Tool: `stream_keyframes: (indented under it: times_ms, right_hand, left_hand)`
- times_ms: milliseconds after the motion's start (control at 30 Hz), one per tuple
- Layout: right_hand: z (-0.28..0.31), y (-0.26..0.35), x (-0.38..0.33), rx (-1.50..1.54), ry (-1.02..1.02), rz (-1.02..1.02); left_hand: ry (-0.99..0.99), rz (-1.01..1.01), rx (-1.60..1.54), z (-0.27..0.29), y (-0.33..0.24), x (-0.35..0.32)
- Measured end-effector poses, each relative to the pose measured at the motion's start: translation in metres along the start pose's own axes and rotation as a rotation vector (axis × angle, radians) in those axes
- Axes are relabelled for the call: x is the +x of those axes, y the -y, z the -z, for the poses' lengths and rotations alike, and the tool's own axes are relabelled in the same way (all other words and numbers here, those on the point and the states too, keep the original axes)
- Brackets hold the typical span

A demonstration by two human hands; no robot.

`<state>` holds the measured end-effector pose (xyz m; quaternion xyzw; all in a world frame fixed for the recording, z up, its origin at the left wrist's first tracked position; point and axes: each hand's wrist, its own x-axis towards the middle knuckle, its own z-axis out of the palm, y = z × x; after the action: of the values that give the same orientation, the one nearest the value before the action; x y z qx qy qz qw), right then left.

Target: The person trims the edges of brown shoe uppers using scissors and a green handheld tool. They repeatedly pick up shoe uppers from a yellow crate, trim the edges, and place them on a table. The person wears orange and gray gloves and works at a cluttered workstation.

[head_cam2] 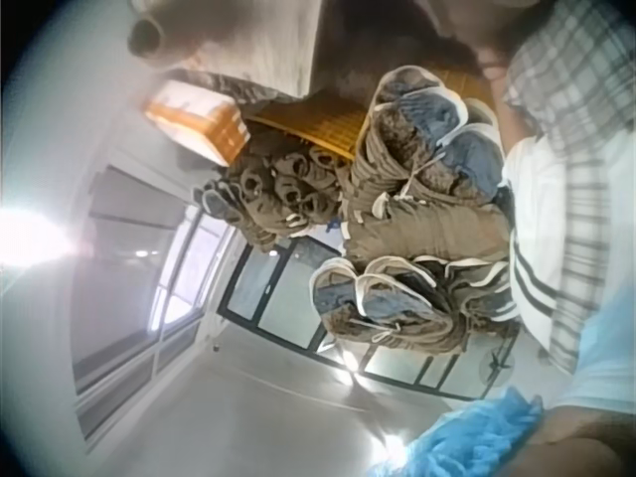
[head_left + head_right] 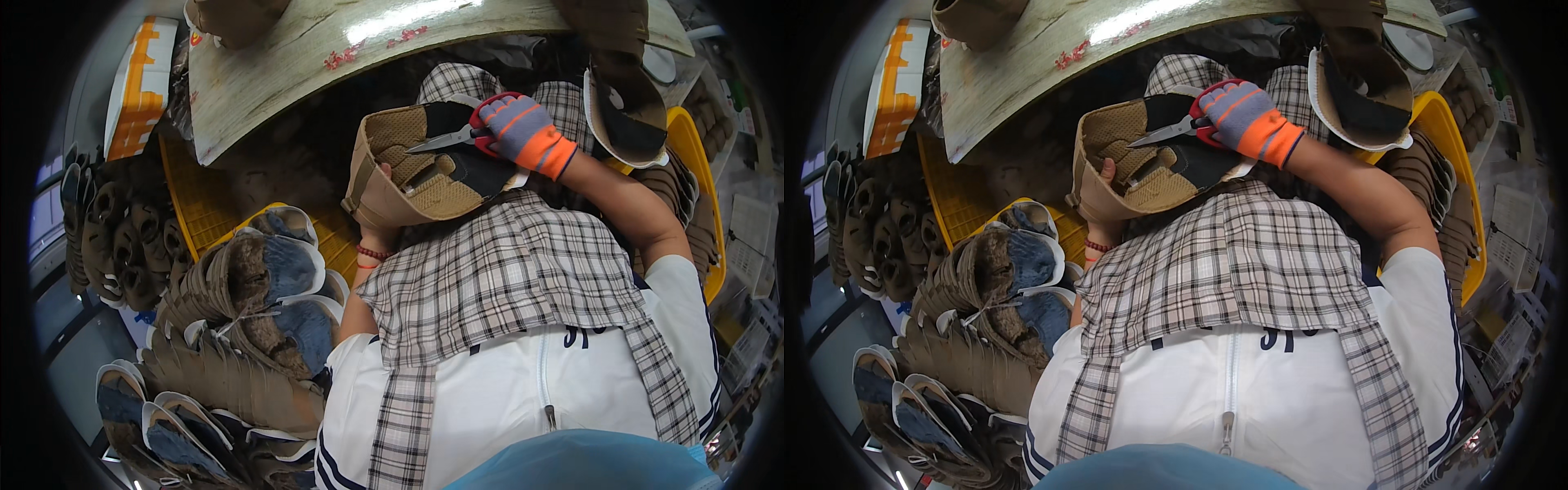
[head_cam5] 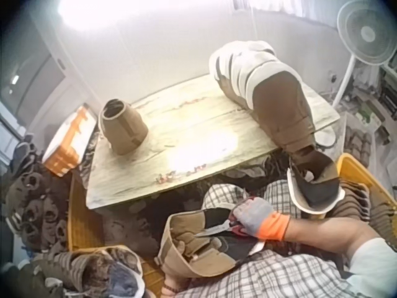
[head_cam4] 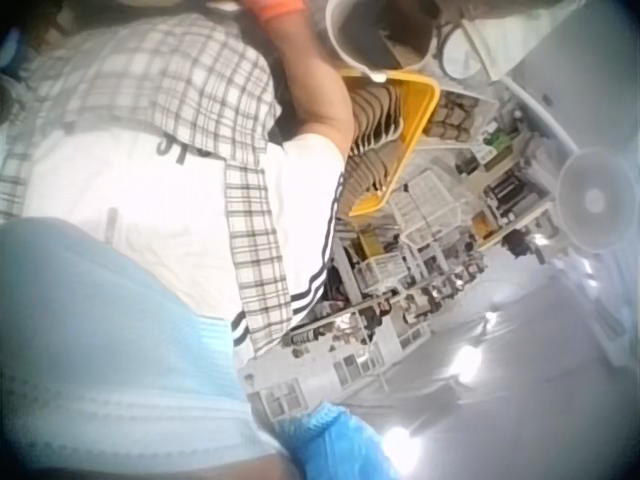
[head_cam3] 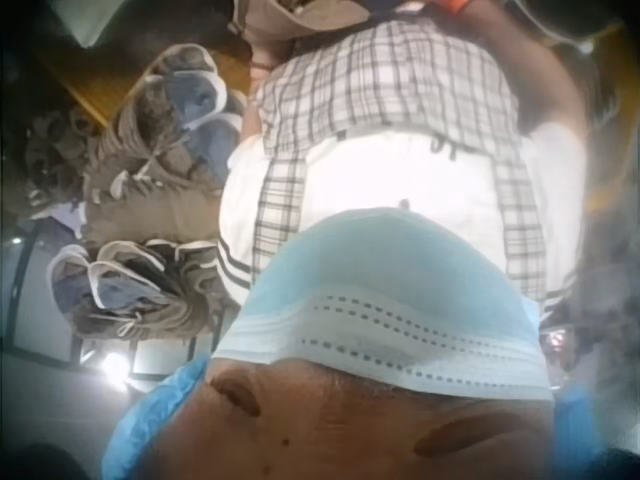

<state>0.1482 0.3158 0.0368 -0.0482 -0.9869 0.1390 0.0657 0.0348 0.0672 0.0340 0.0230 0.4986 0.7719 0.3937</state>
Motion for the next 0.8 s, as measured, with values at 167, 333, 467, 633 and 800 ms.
stream_keyframes:
  times_ms: [167, 333, 467, 633, 800]
  right_hand:
    - [0.016, -0.003, -0.011, 0.085, 0.146, -0.135]
    - [0.037, 0.004, -0.032, 0.249, 0.242, -0.039]
    - [0.049, 0.016, -0.031, 0.194, 0.651, -0.004]
    - [0.044, 0.027, -0.019, 0.134, 0.767, 0.099]
    - [0.041, 0.02, -0.026, 0.135, 0.674, 0.075]
  left_hand:
    - [-0.15, 0.218, -0.086, 0.082, 0.022, 0.01]
    - [0.151, 0.768, 0.11, 0.082, -0.036, -0.004]
    - [0.027, 0.704, 0.188, 0.064, -0.039, -0.016]
    - [0.126, 0.672, 0.345, 0.067, -0.034, -0.011]
    - [0.079, 0.603, 0.35, 0.065, -0.028, -0.016]
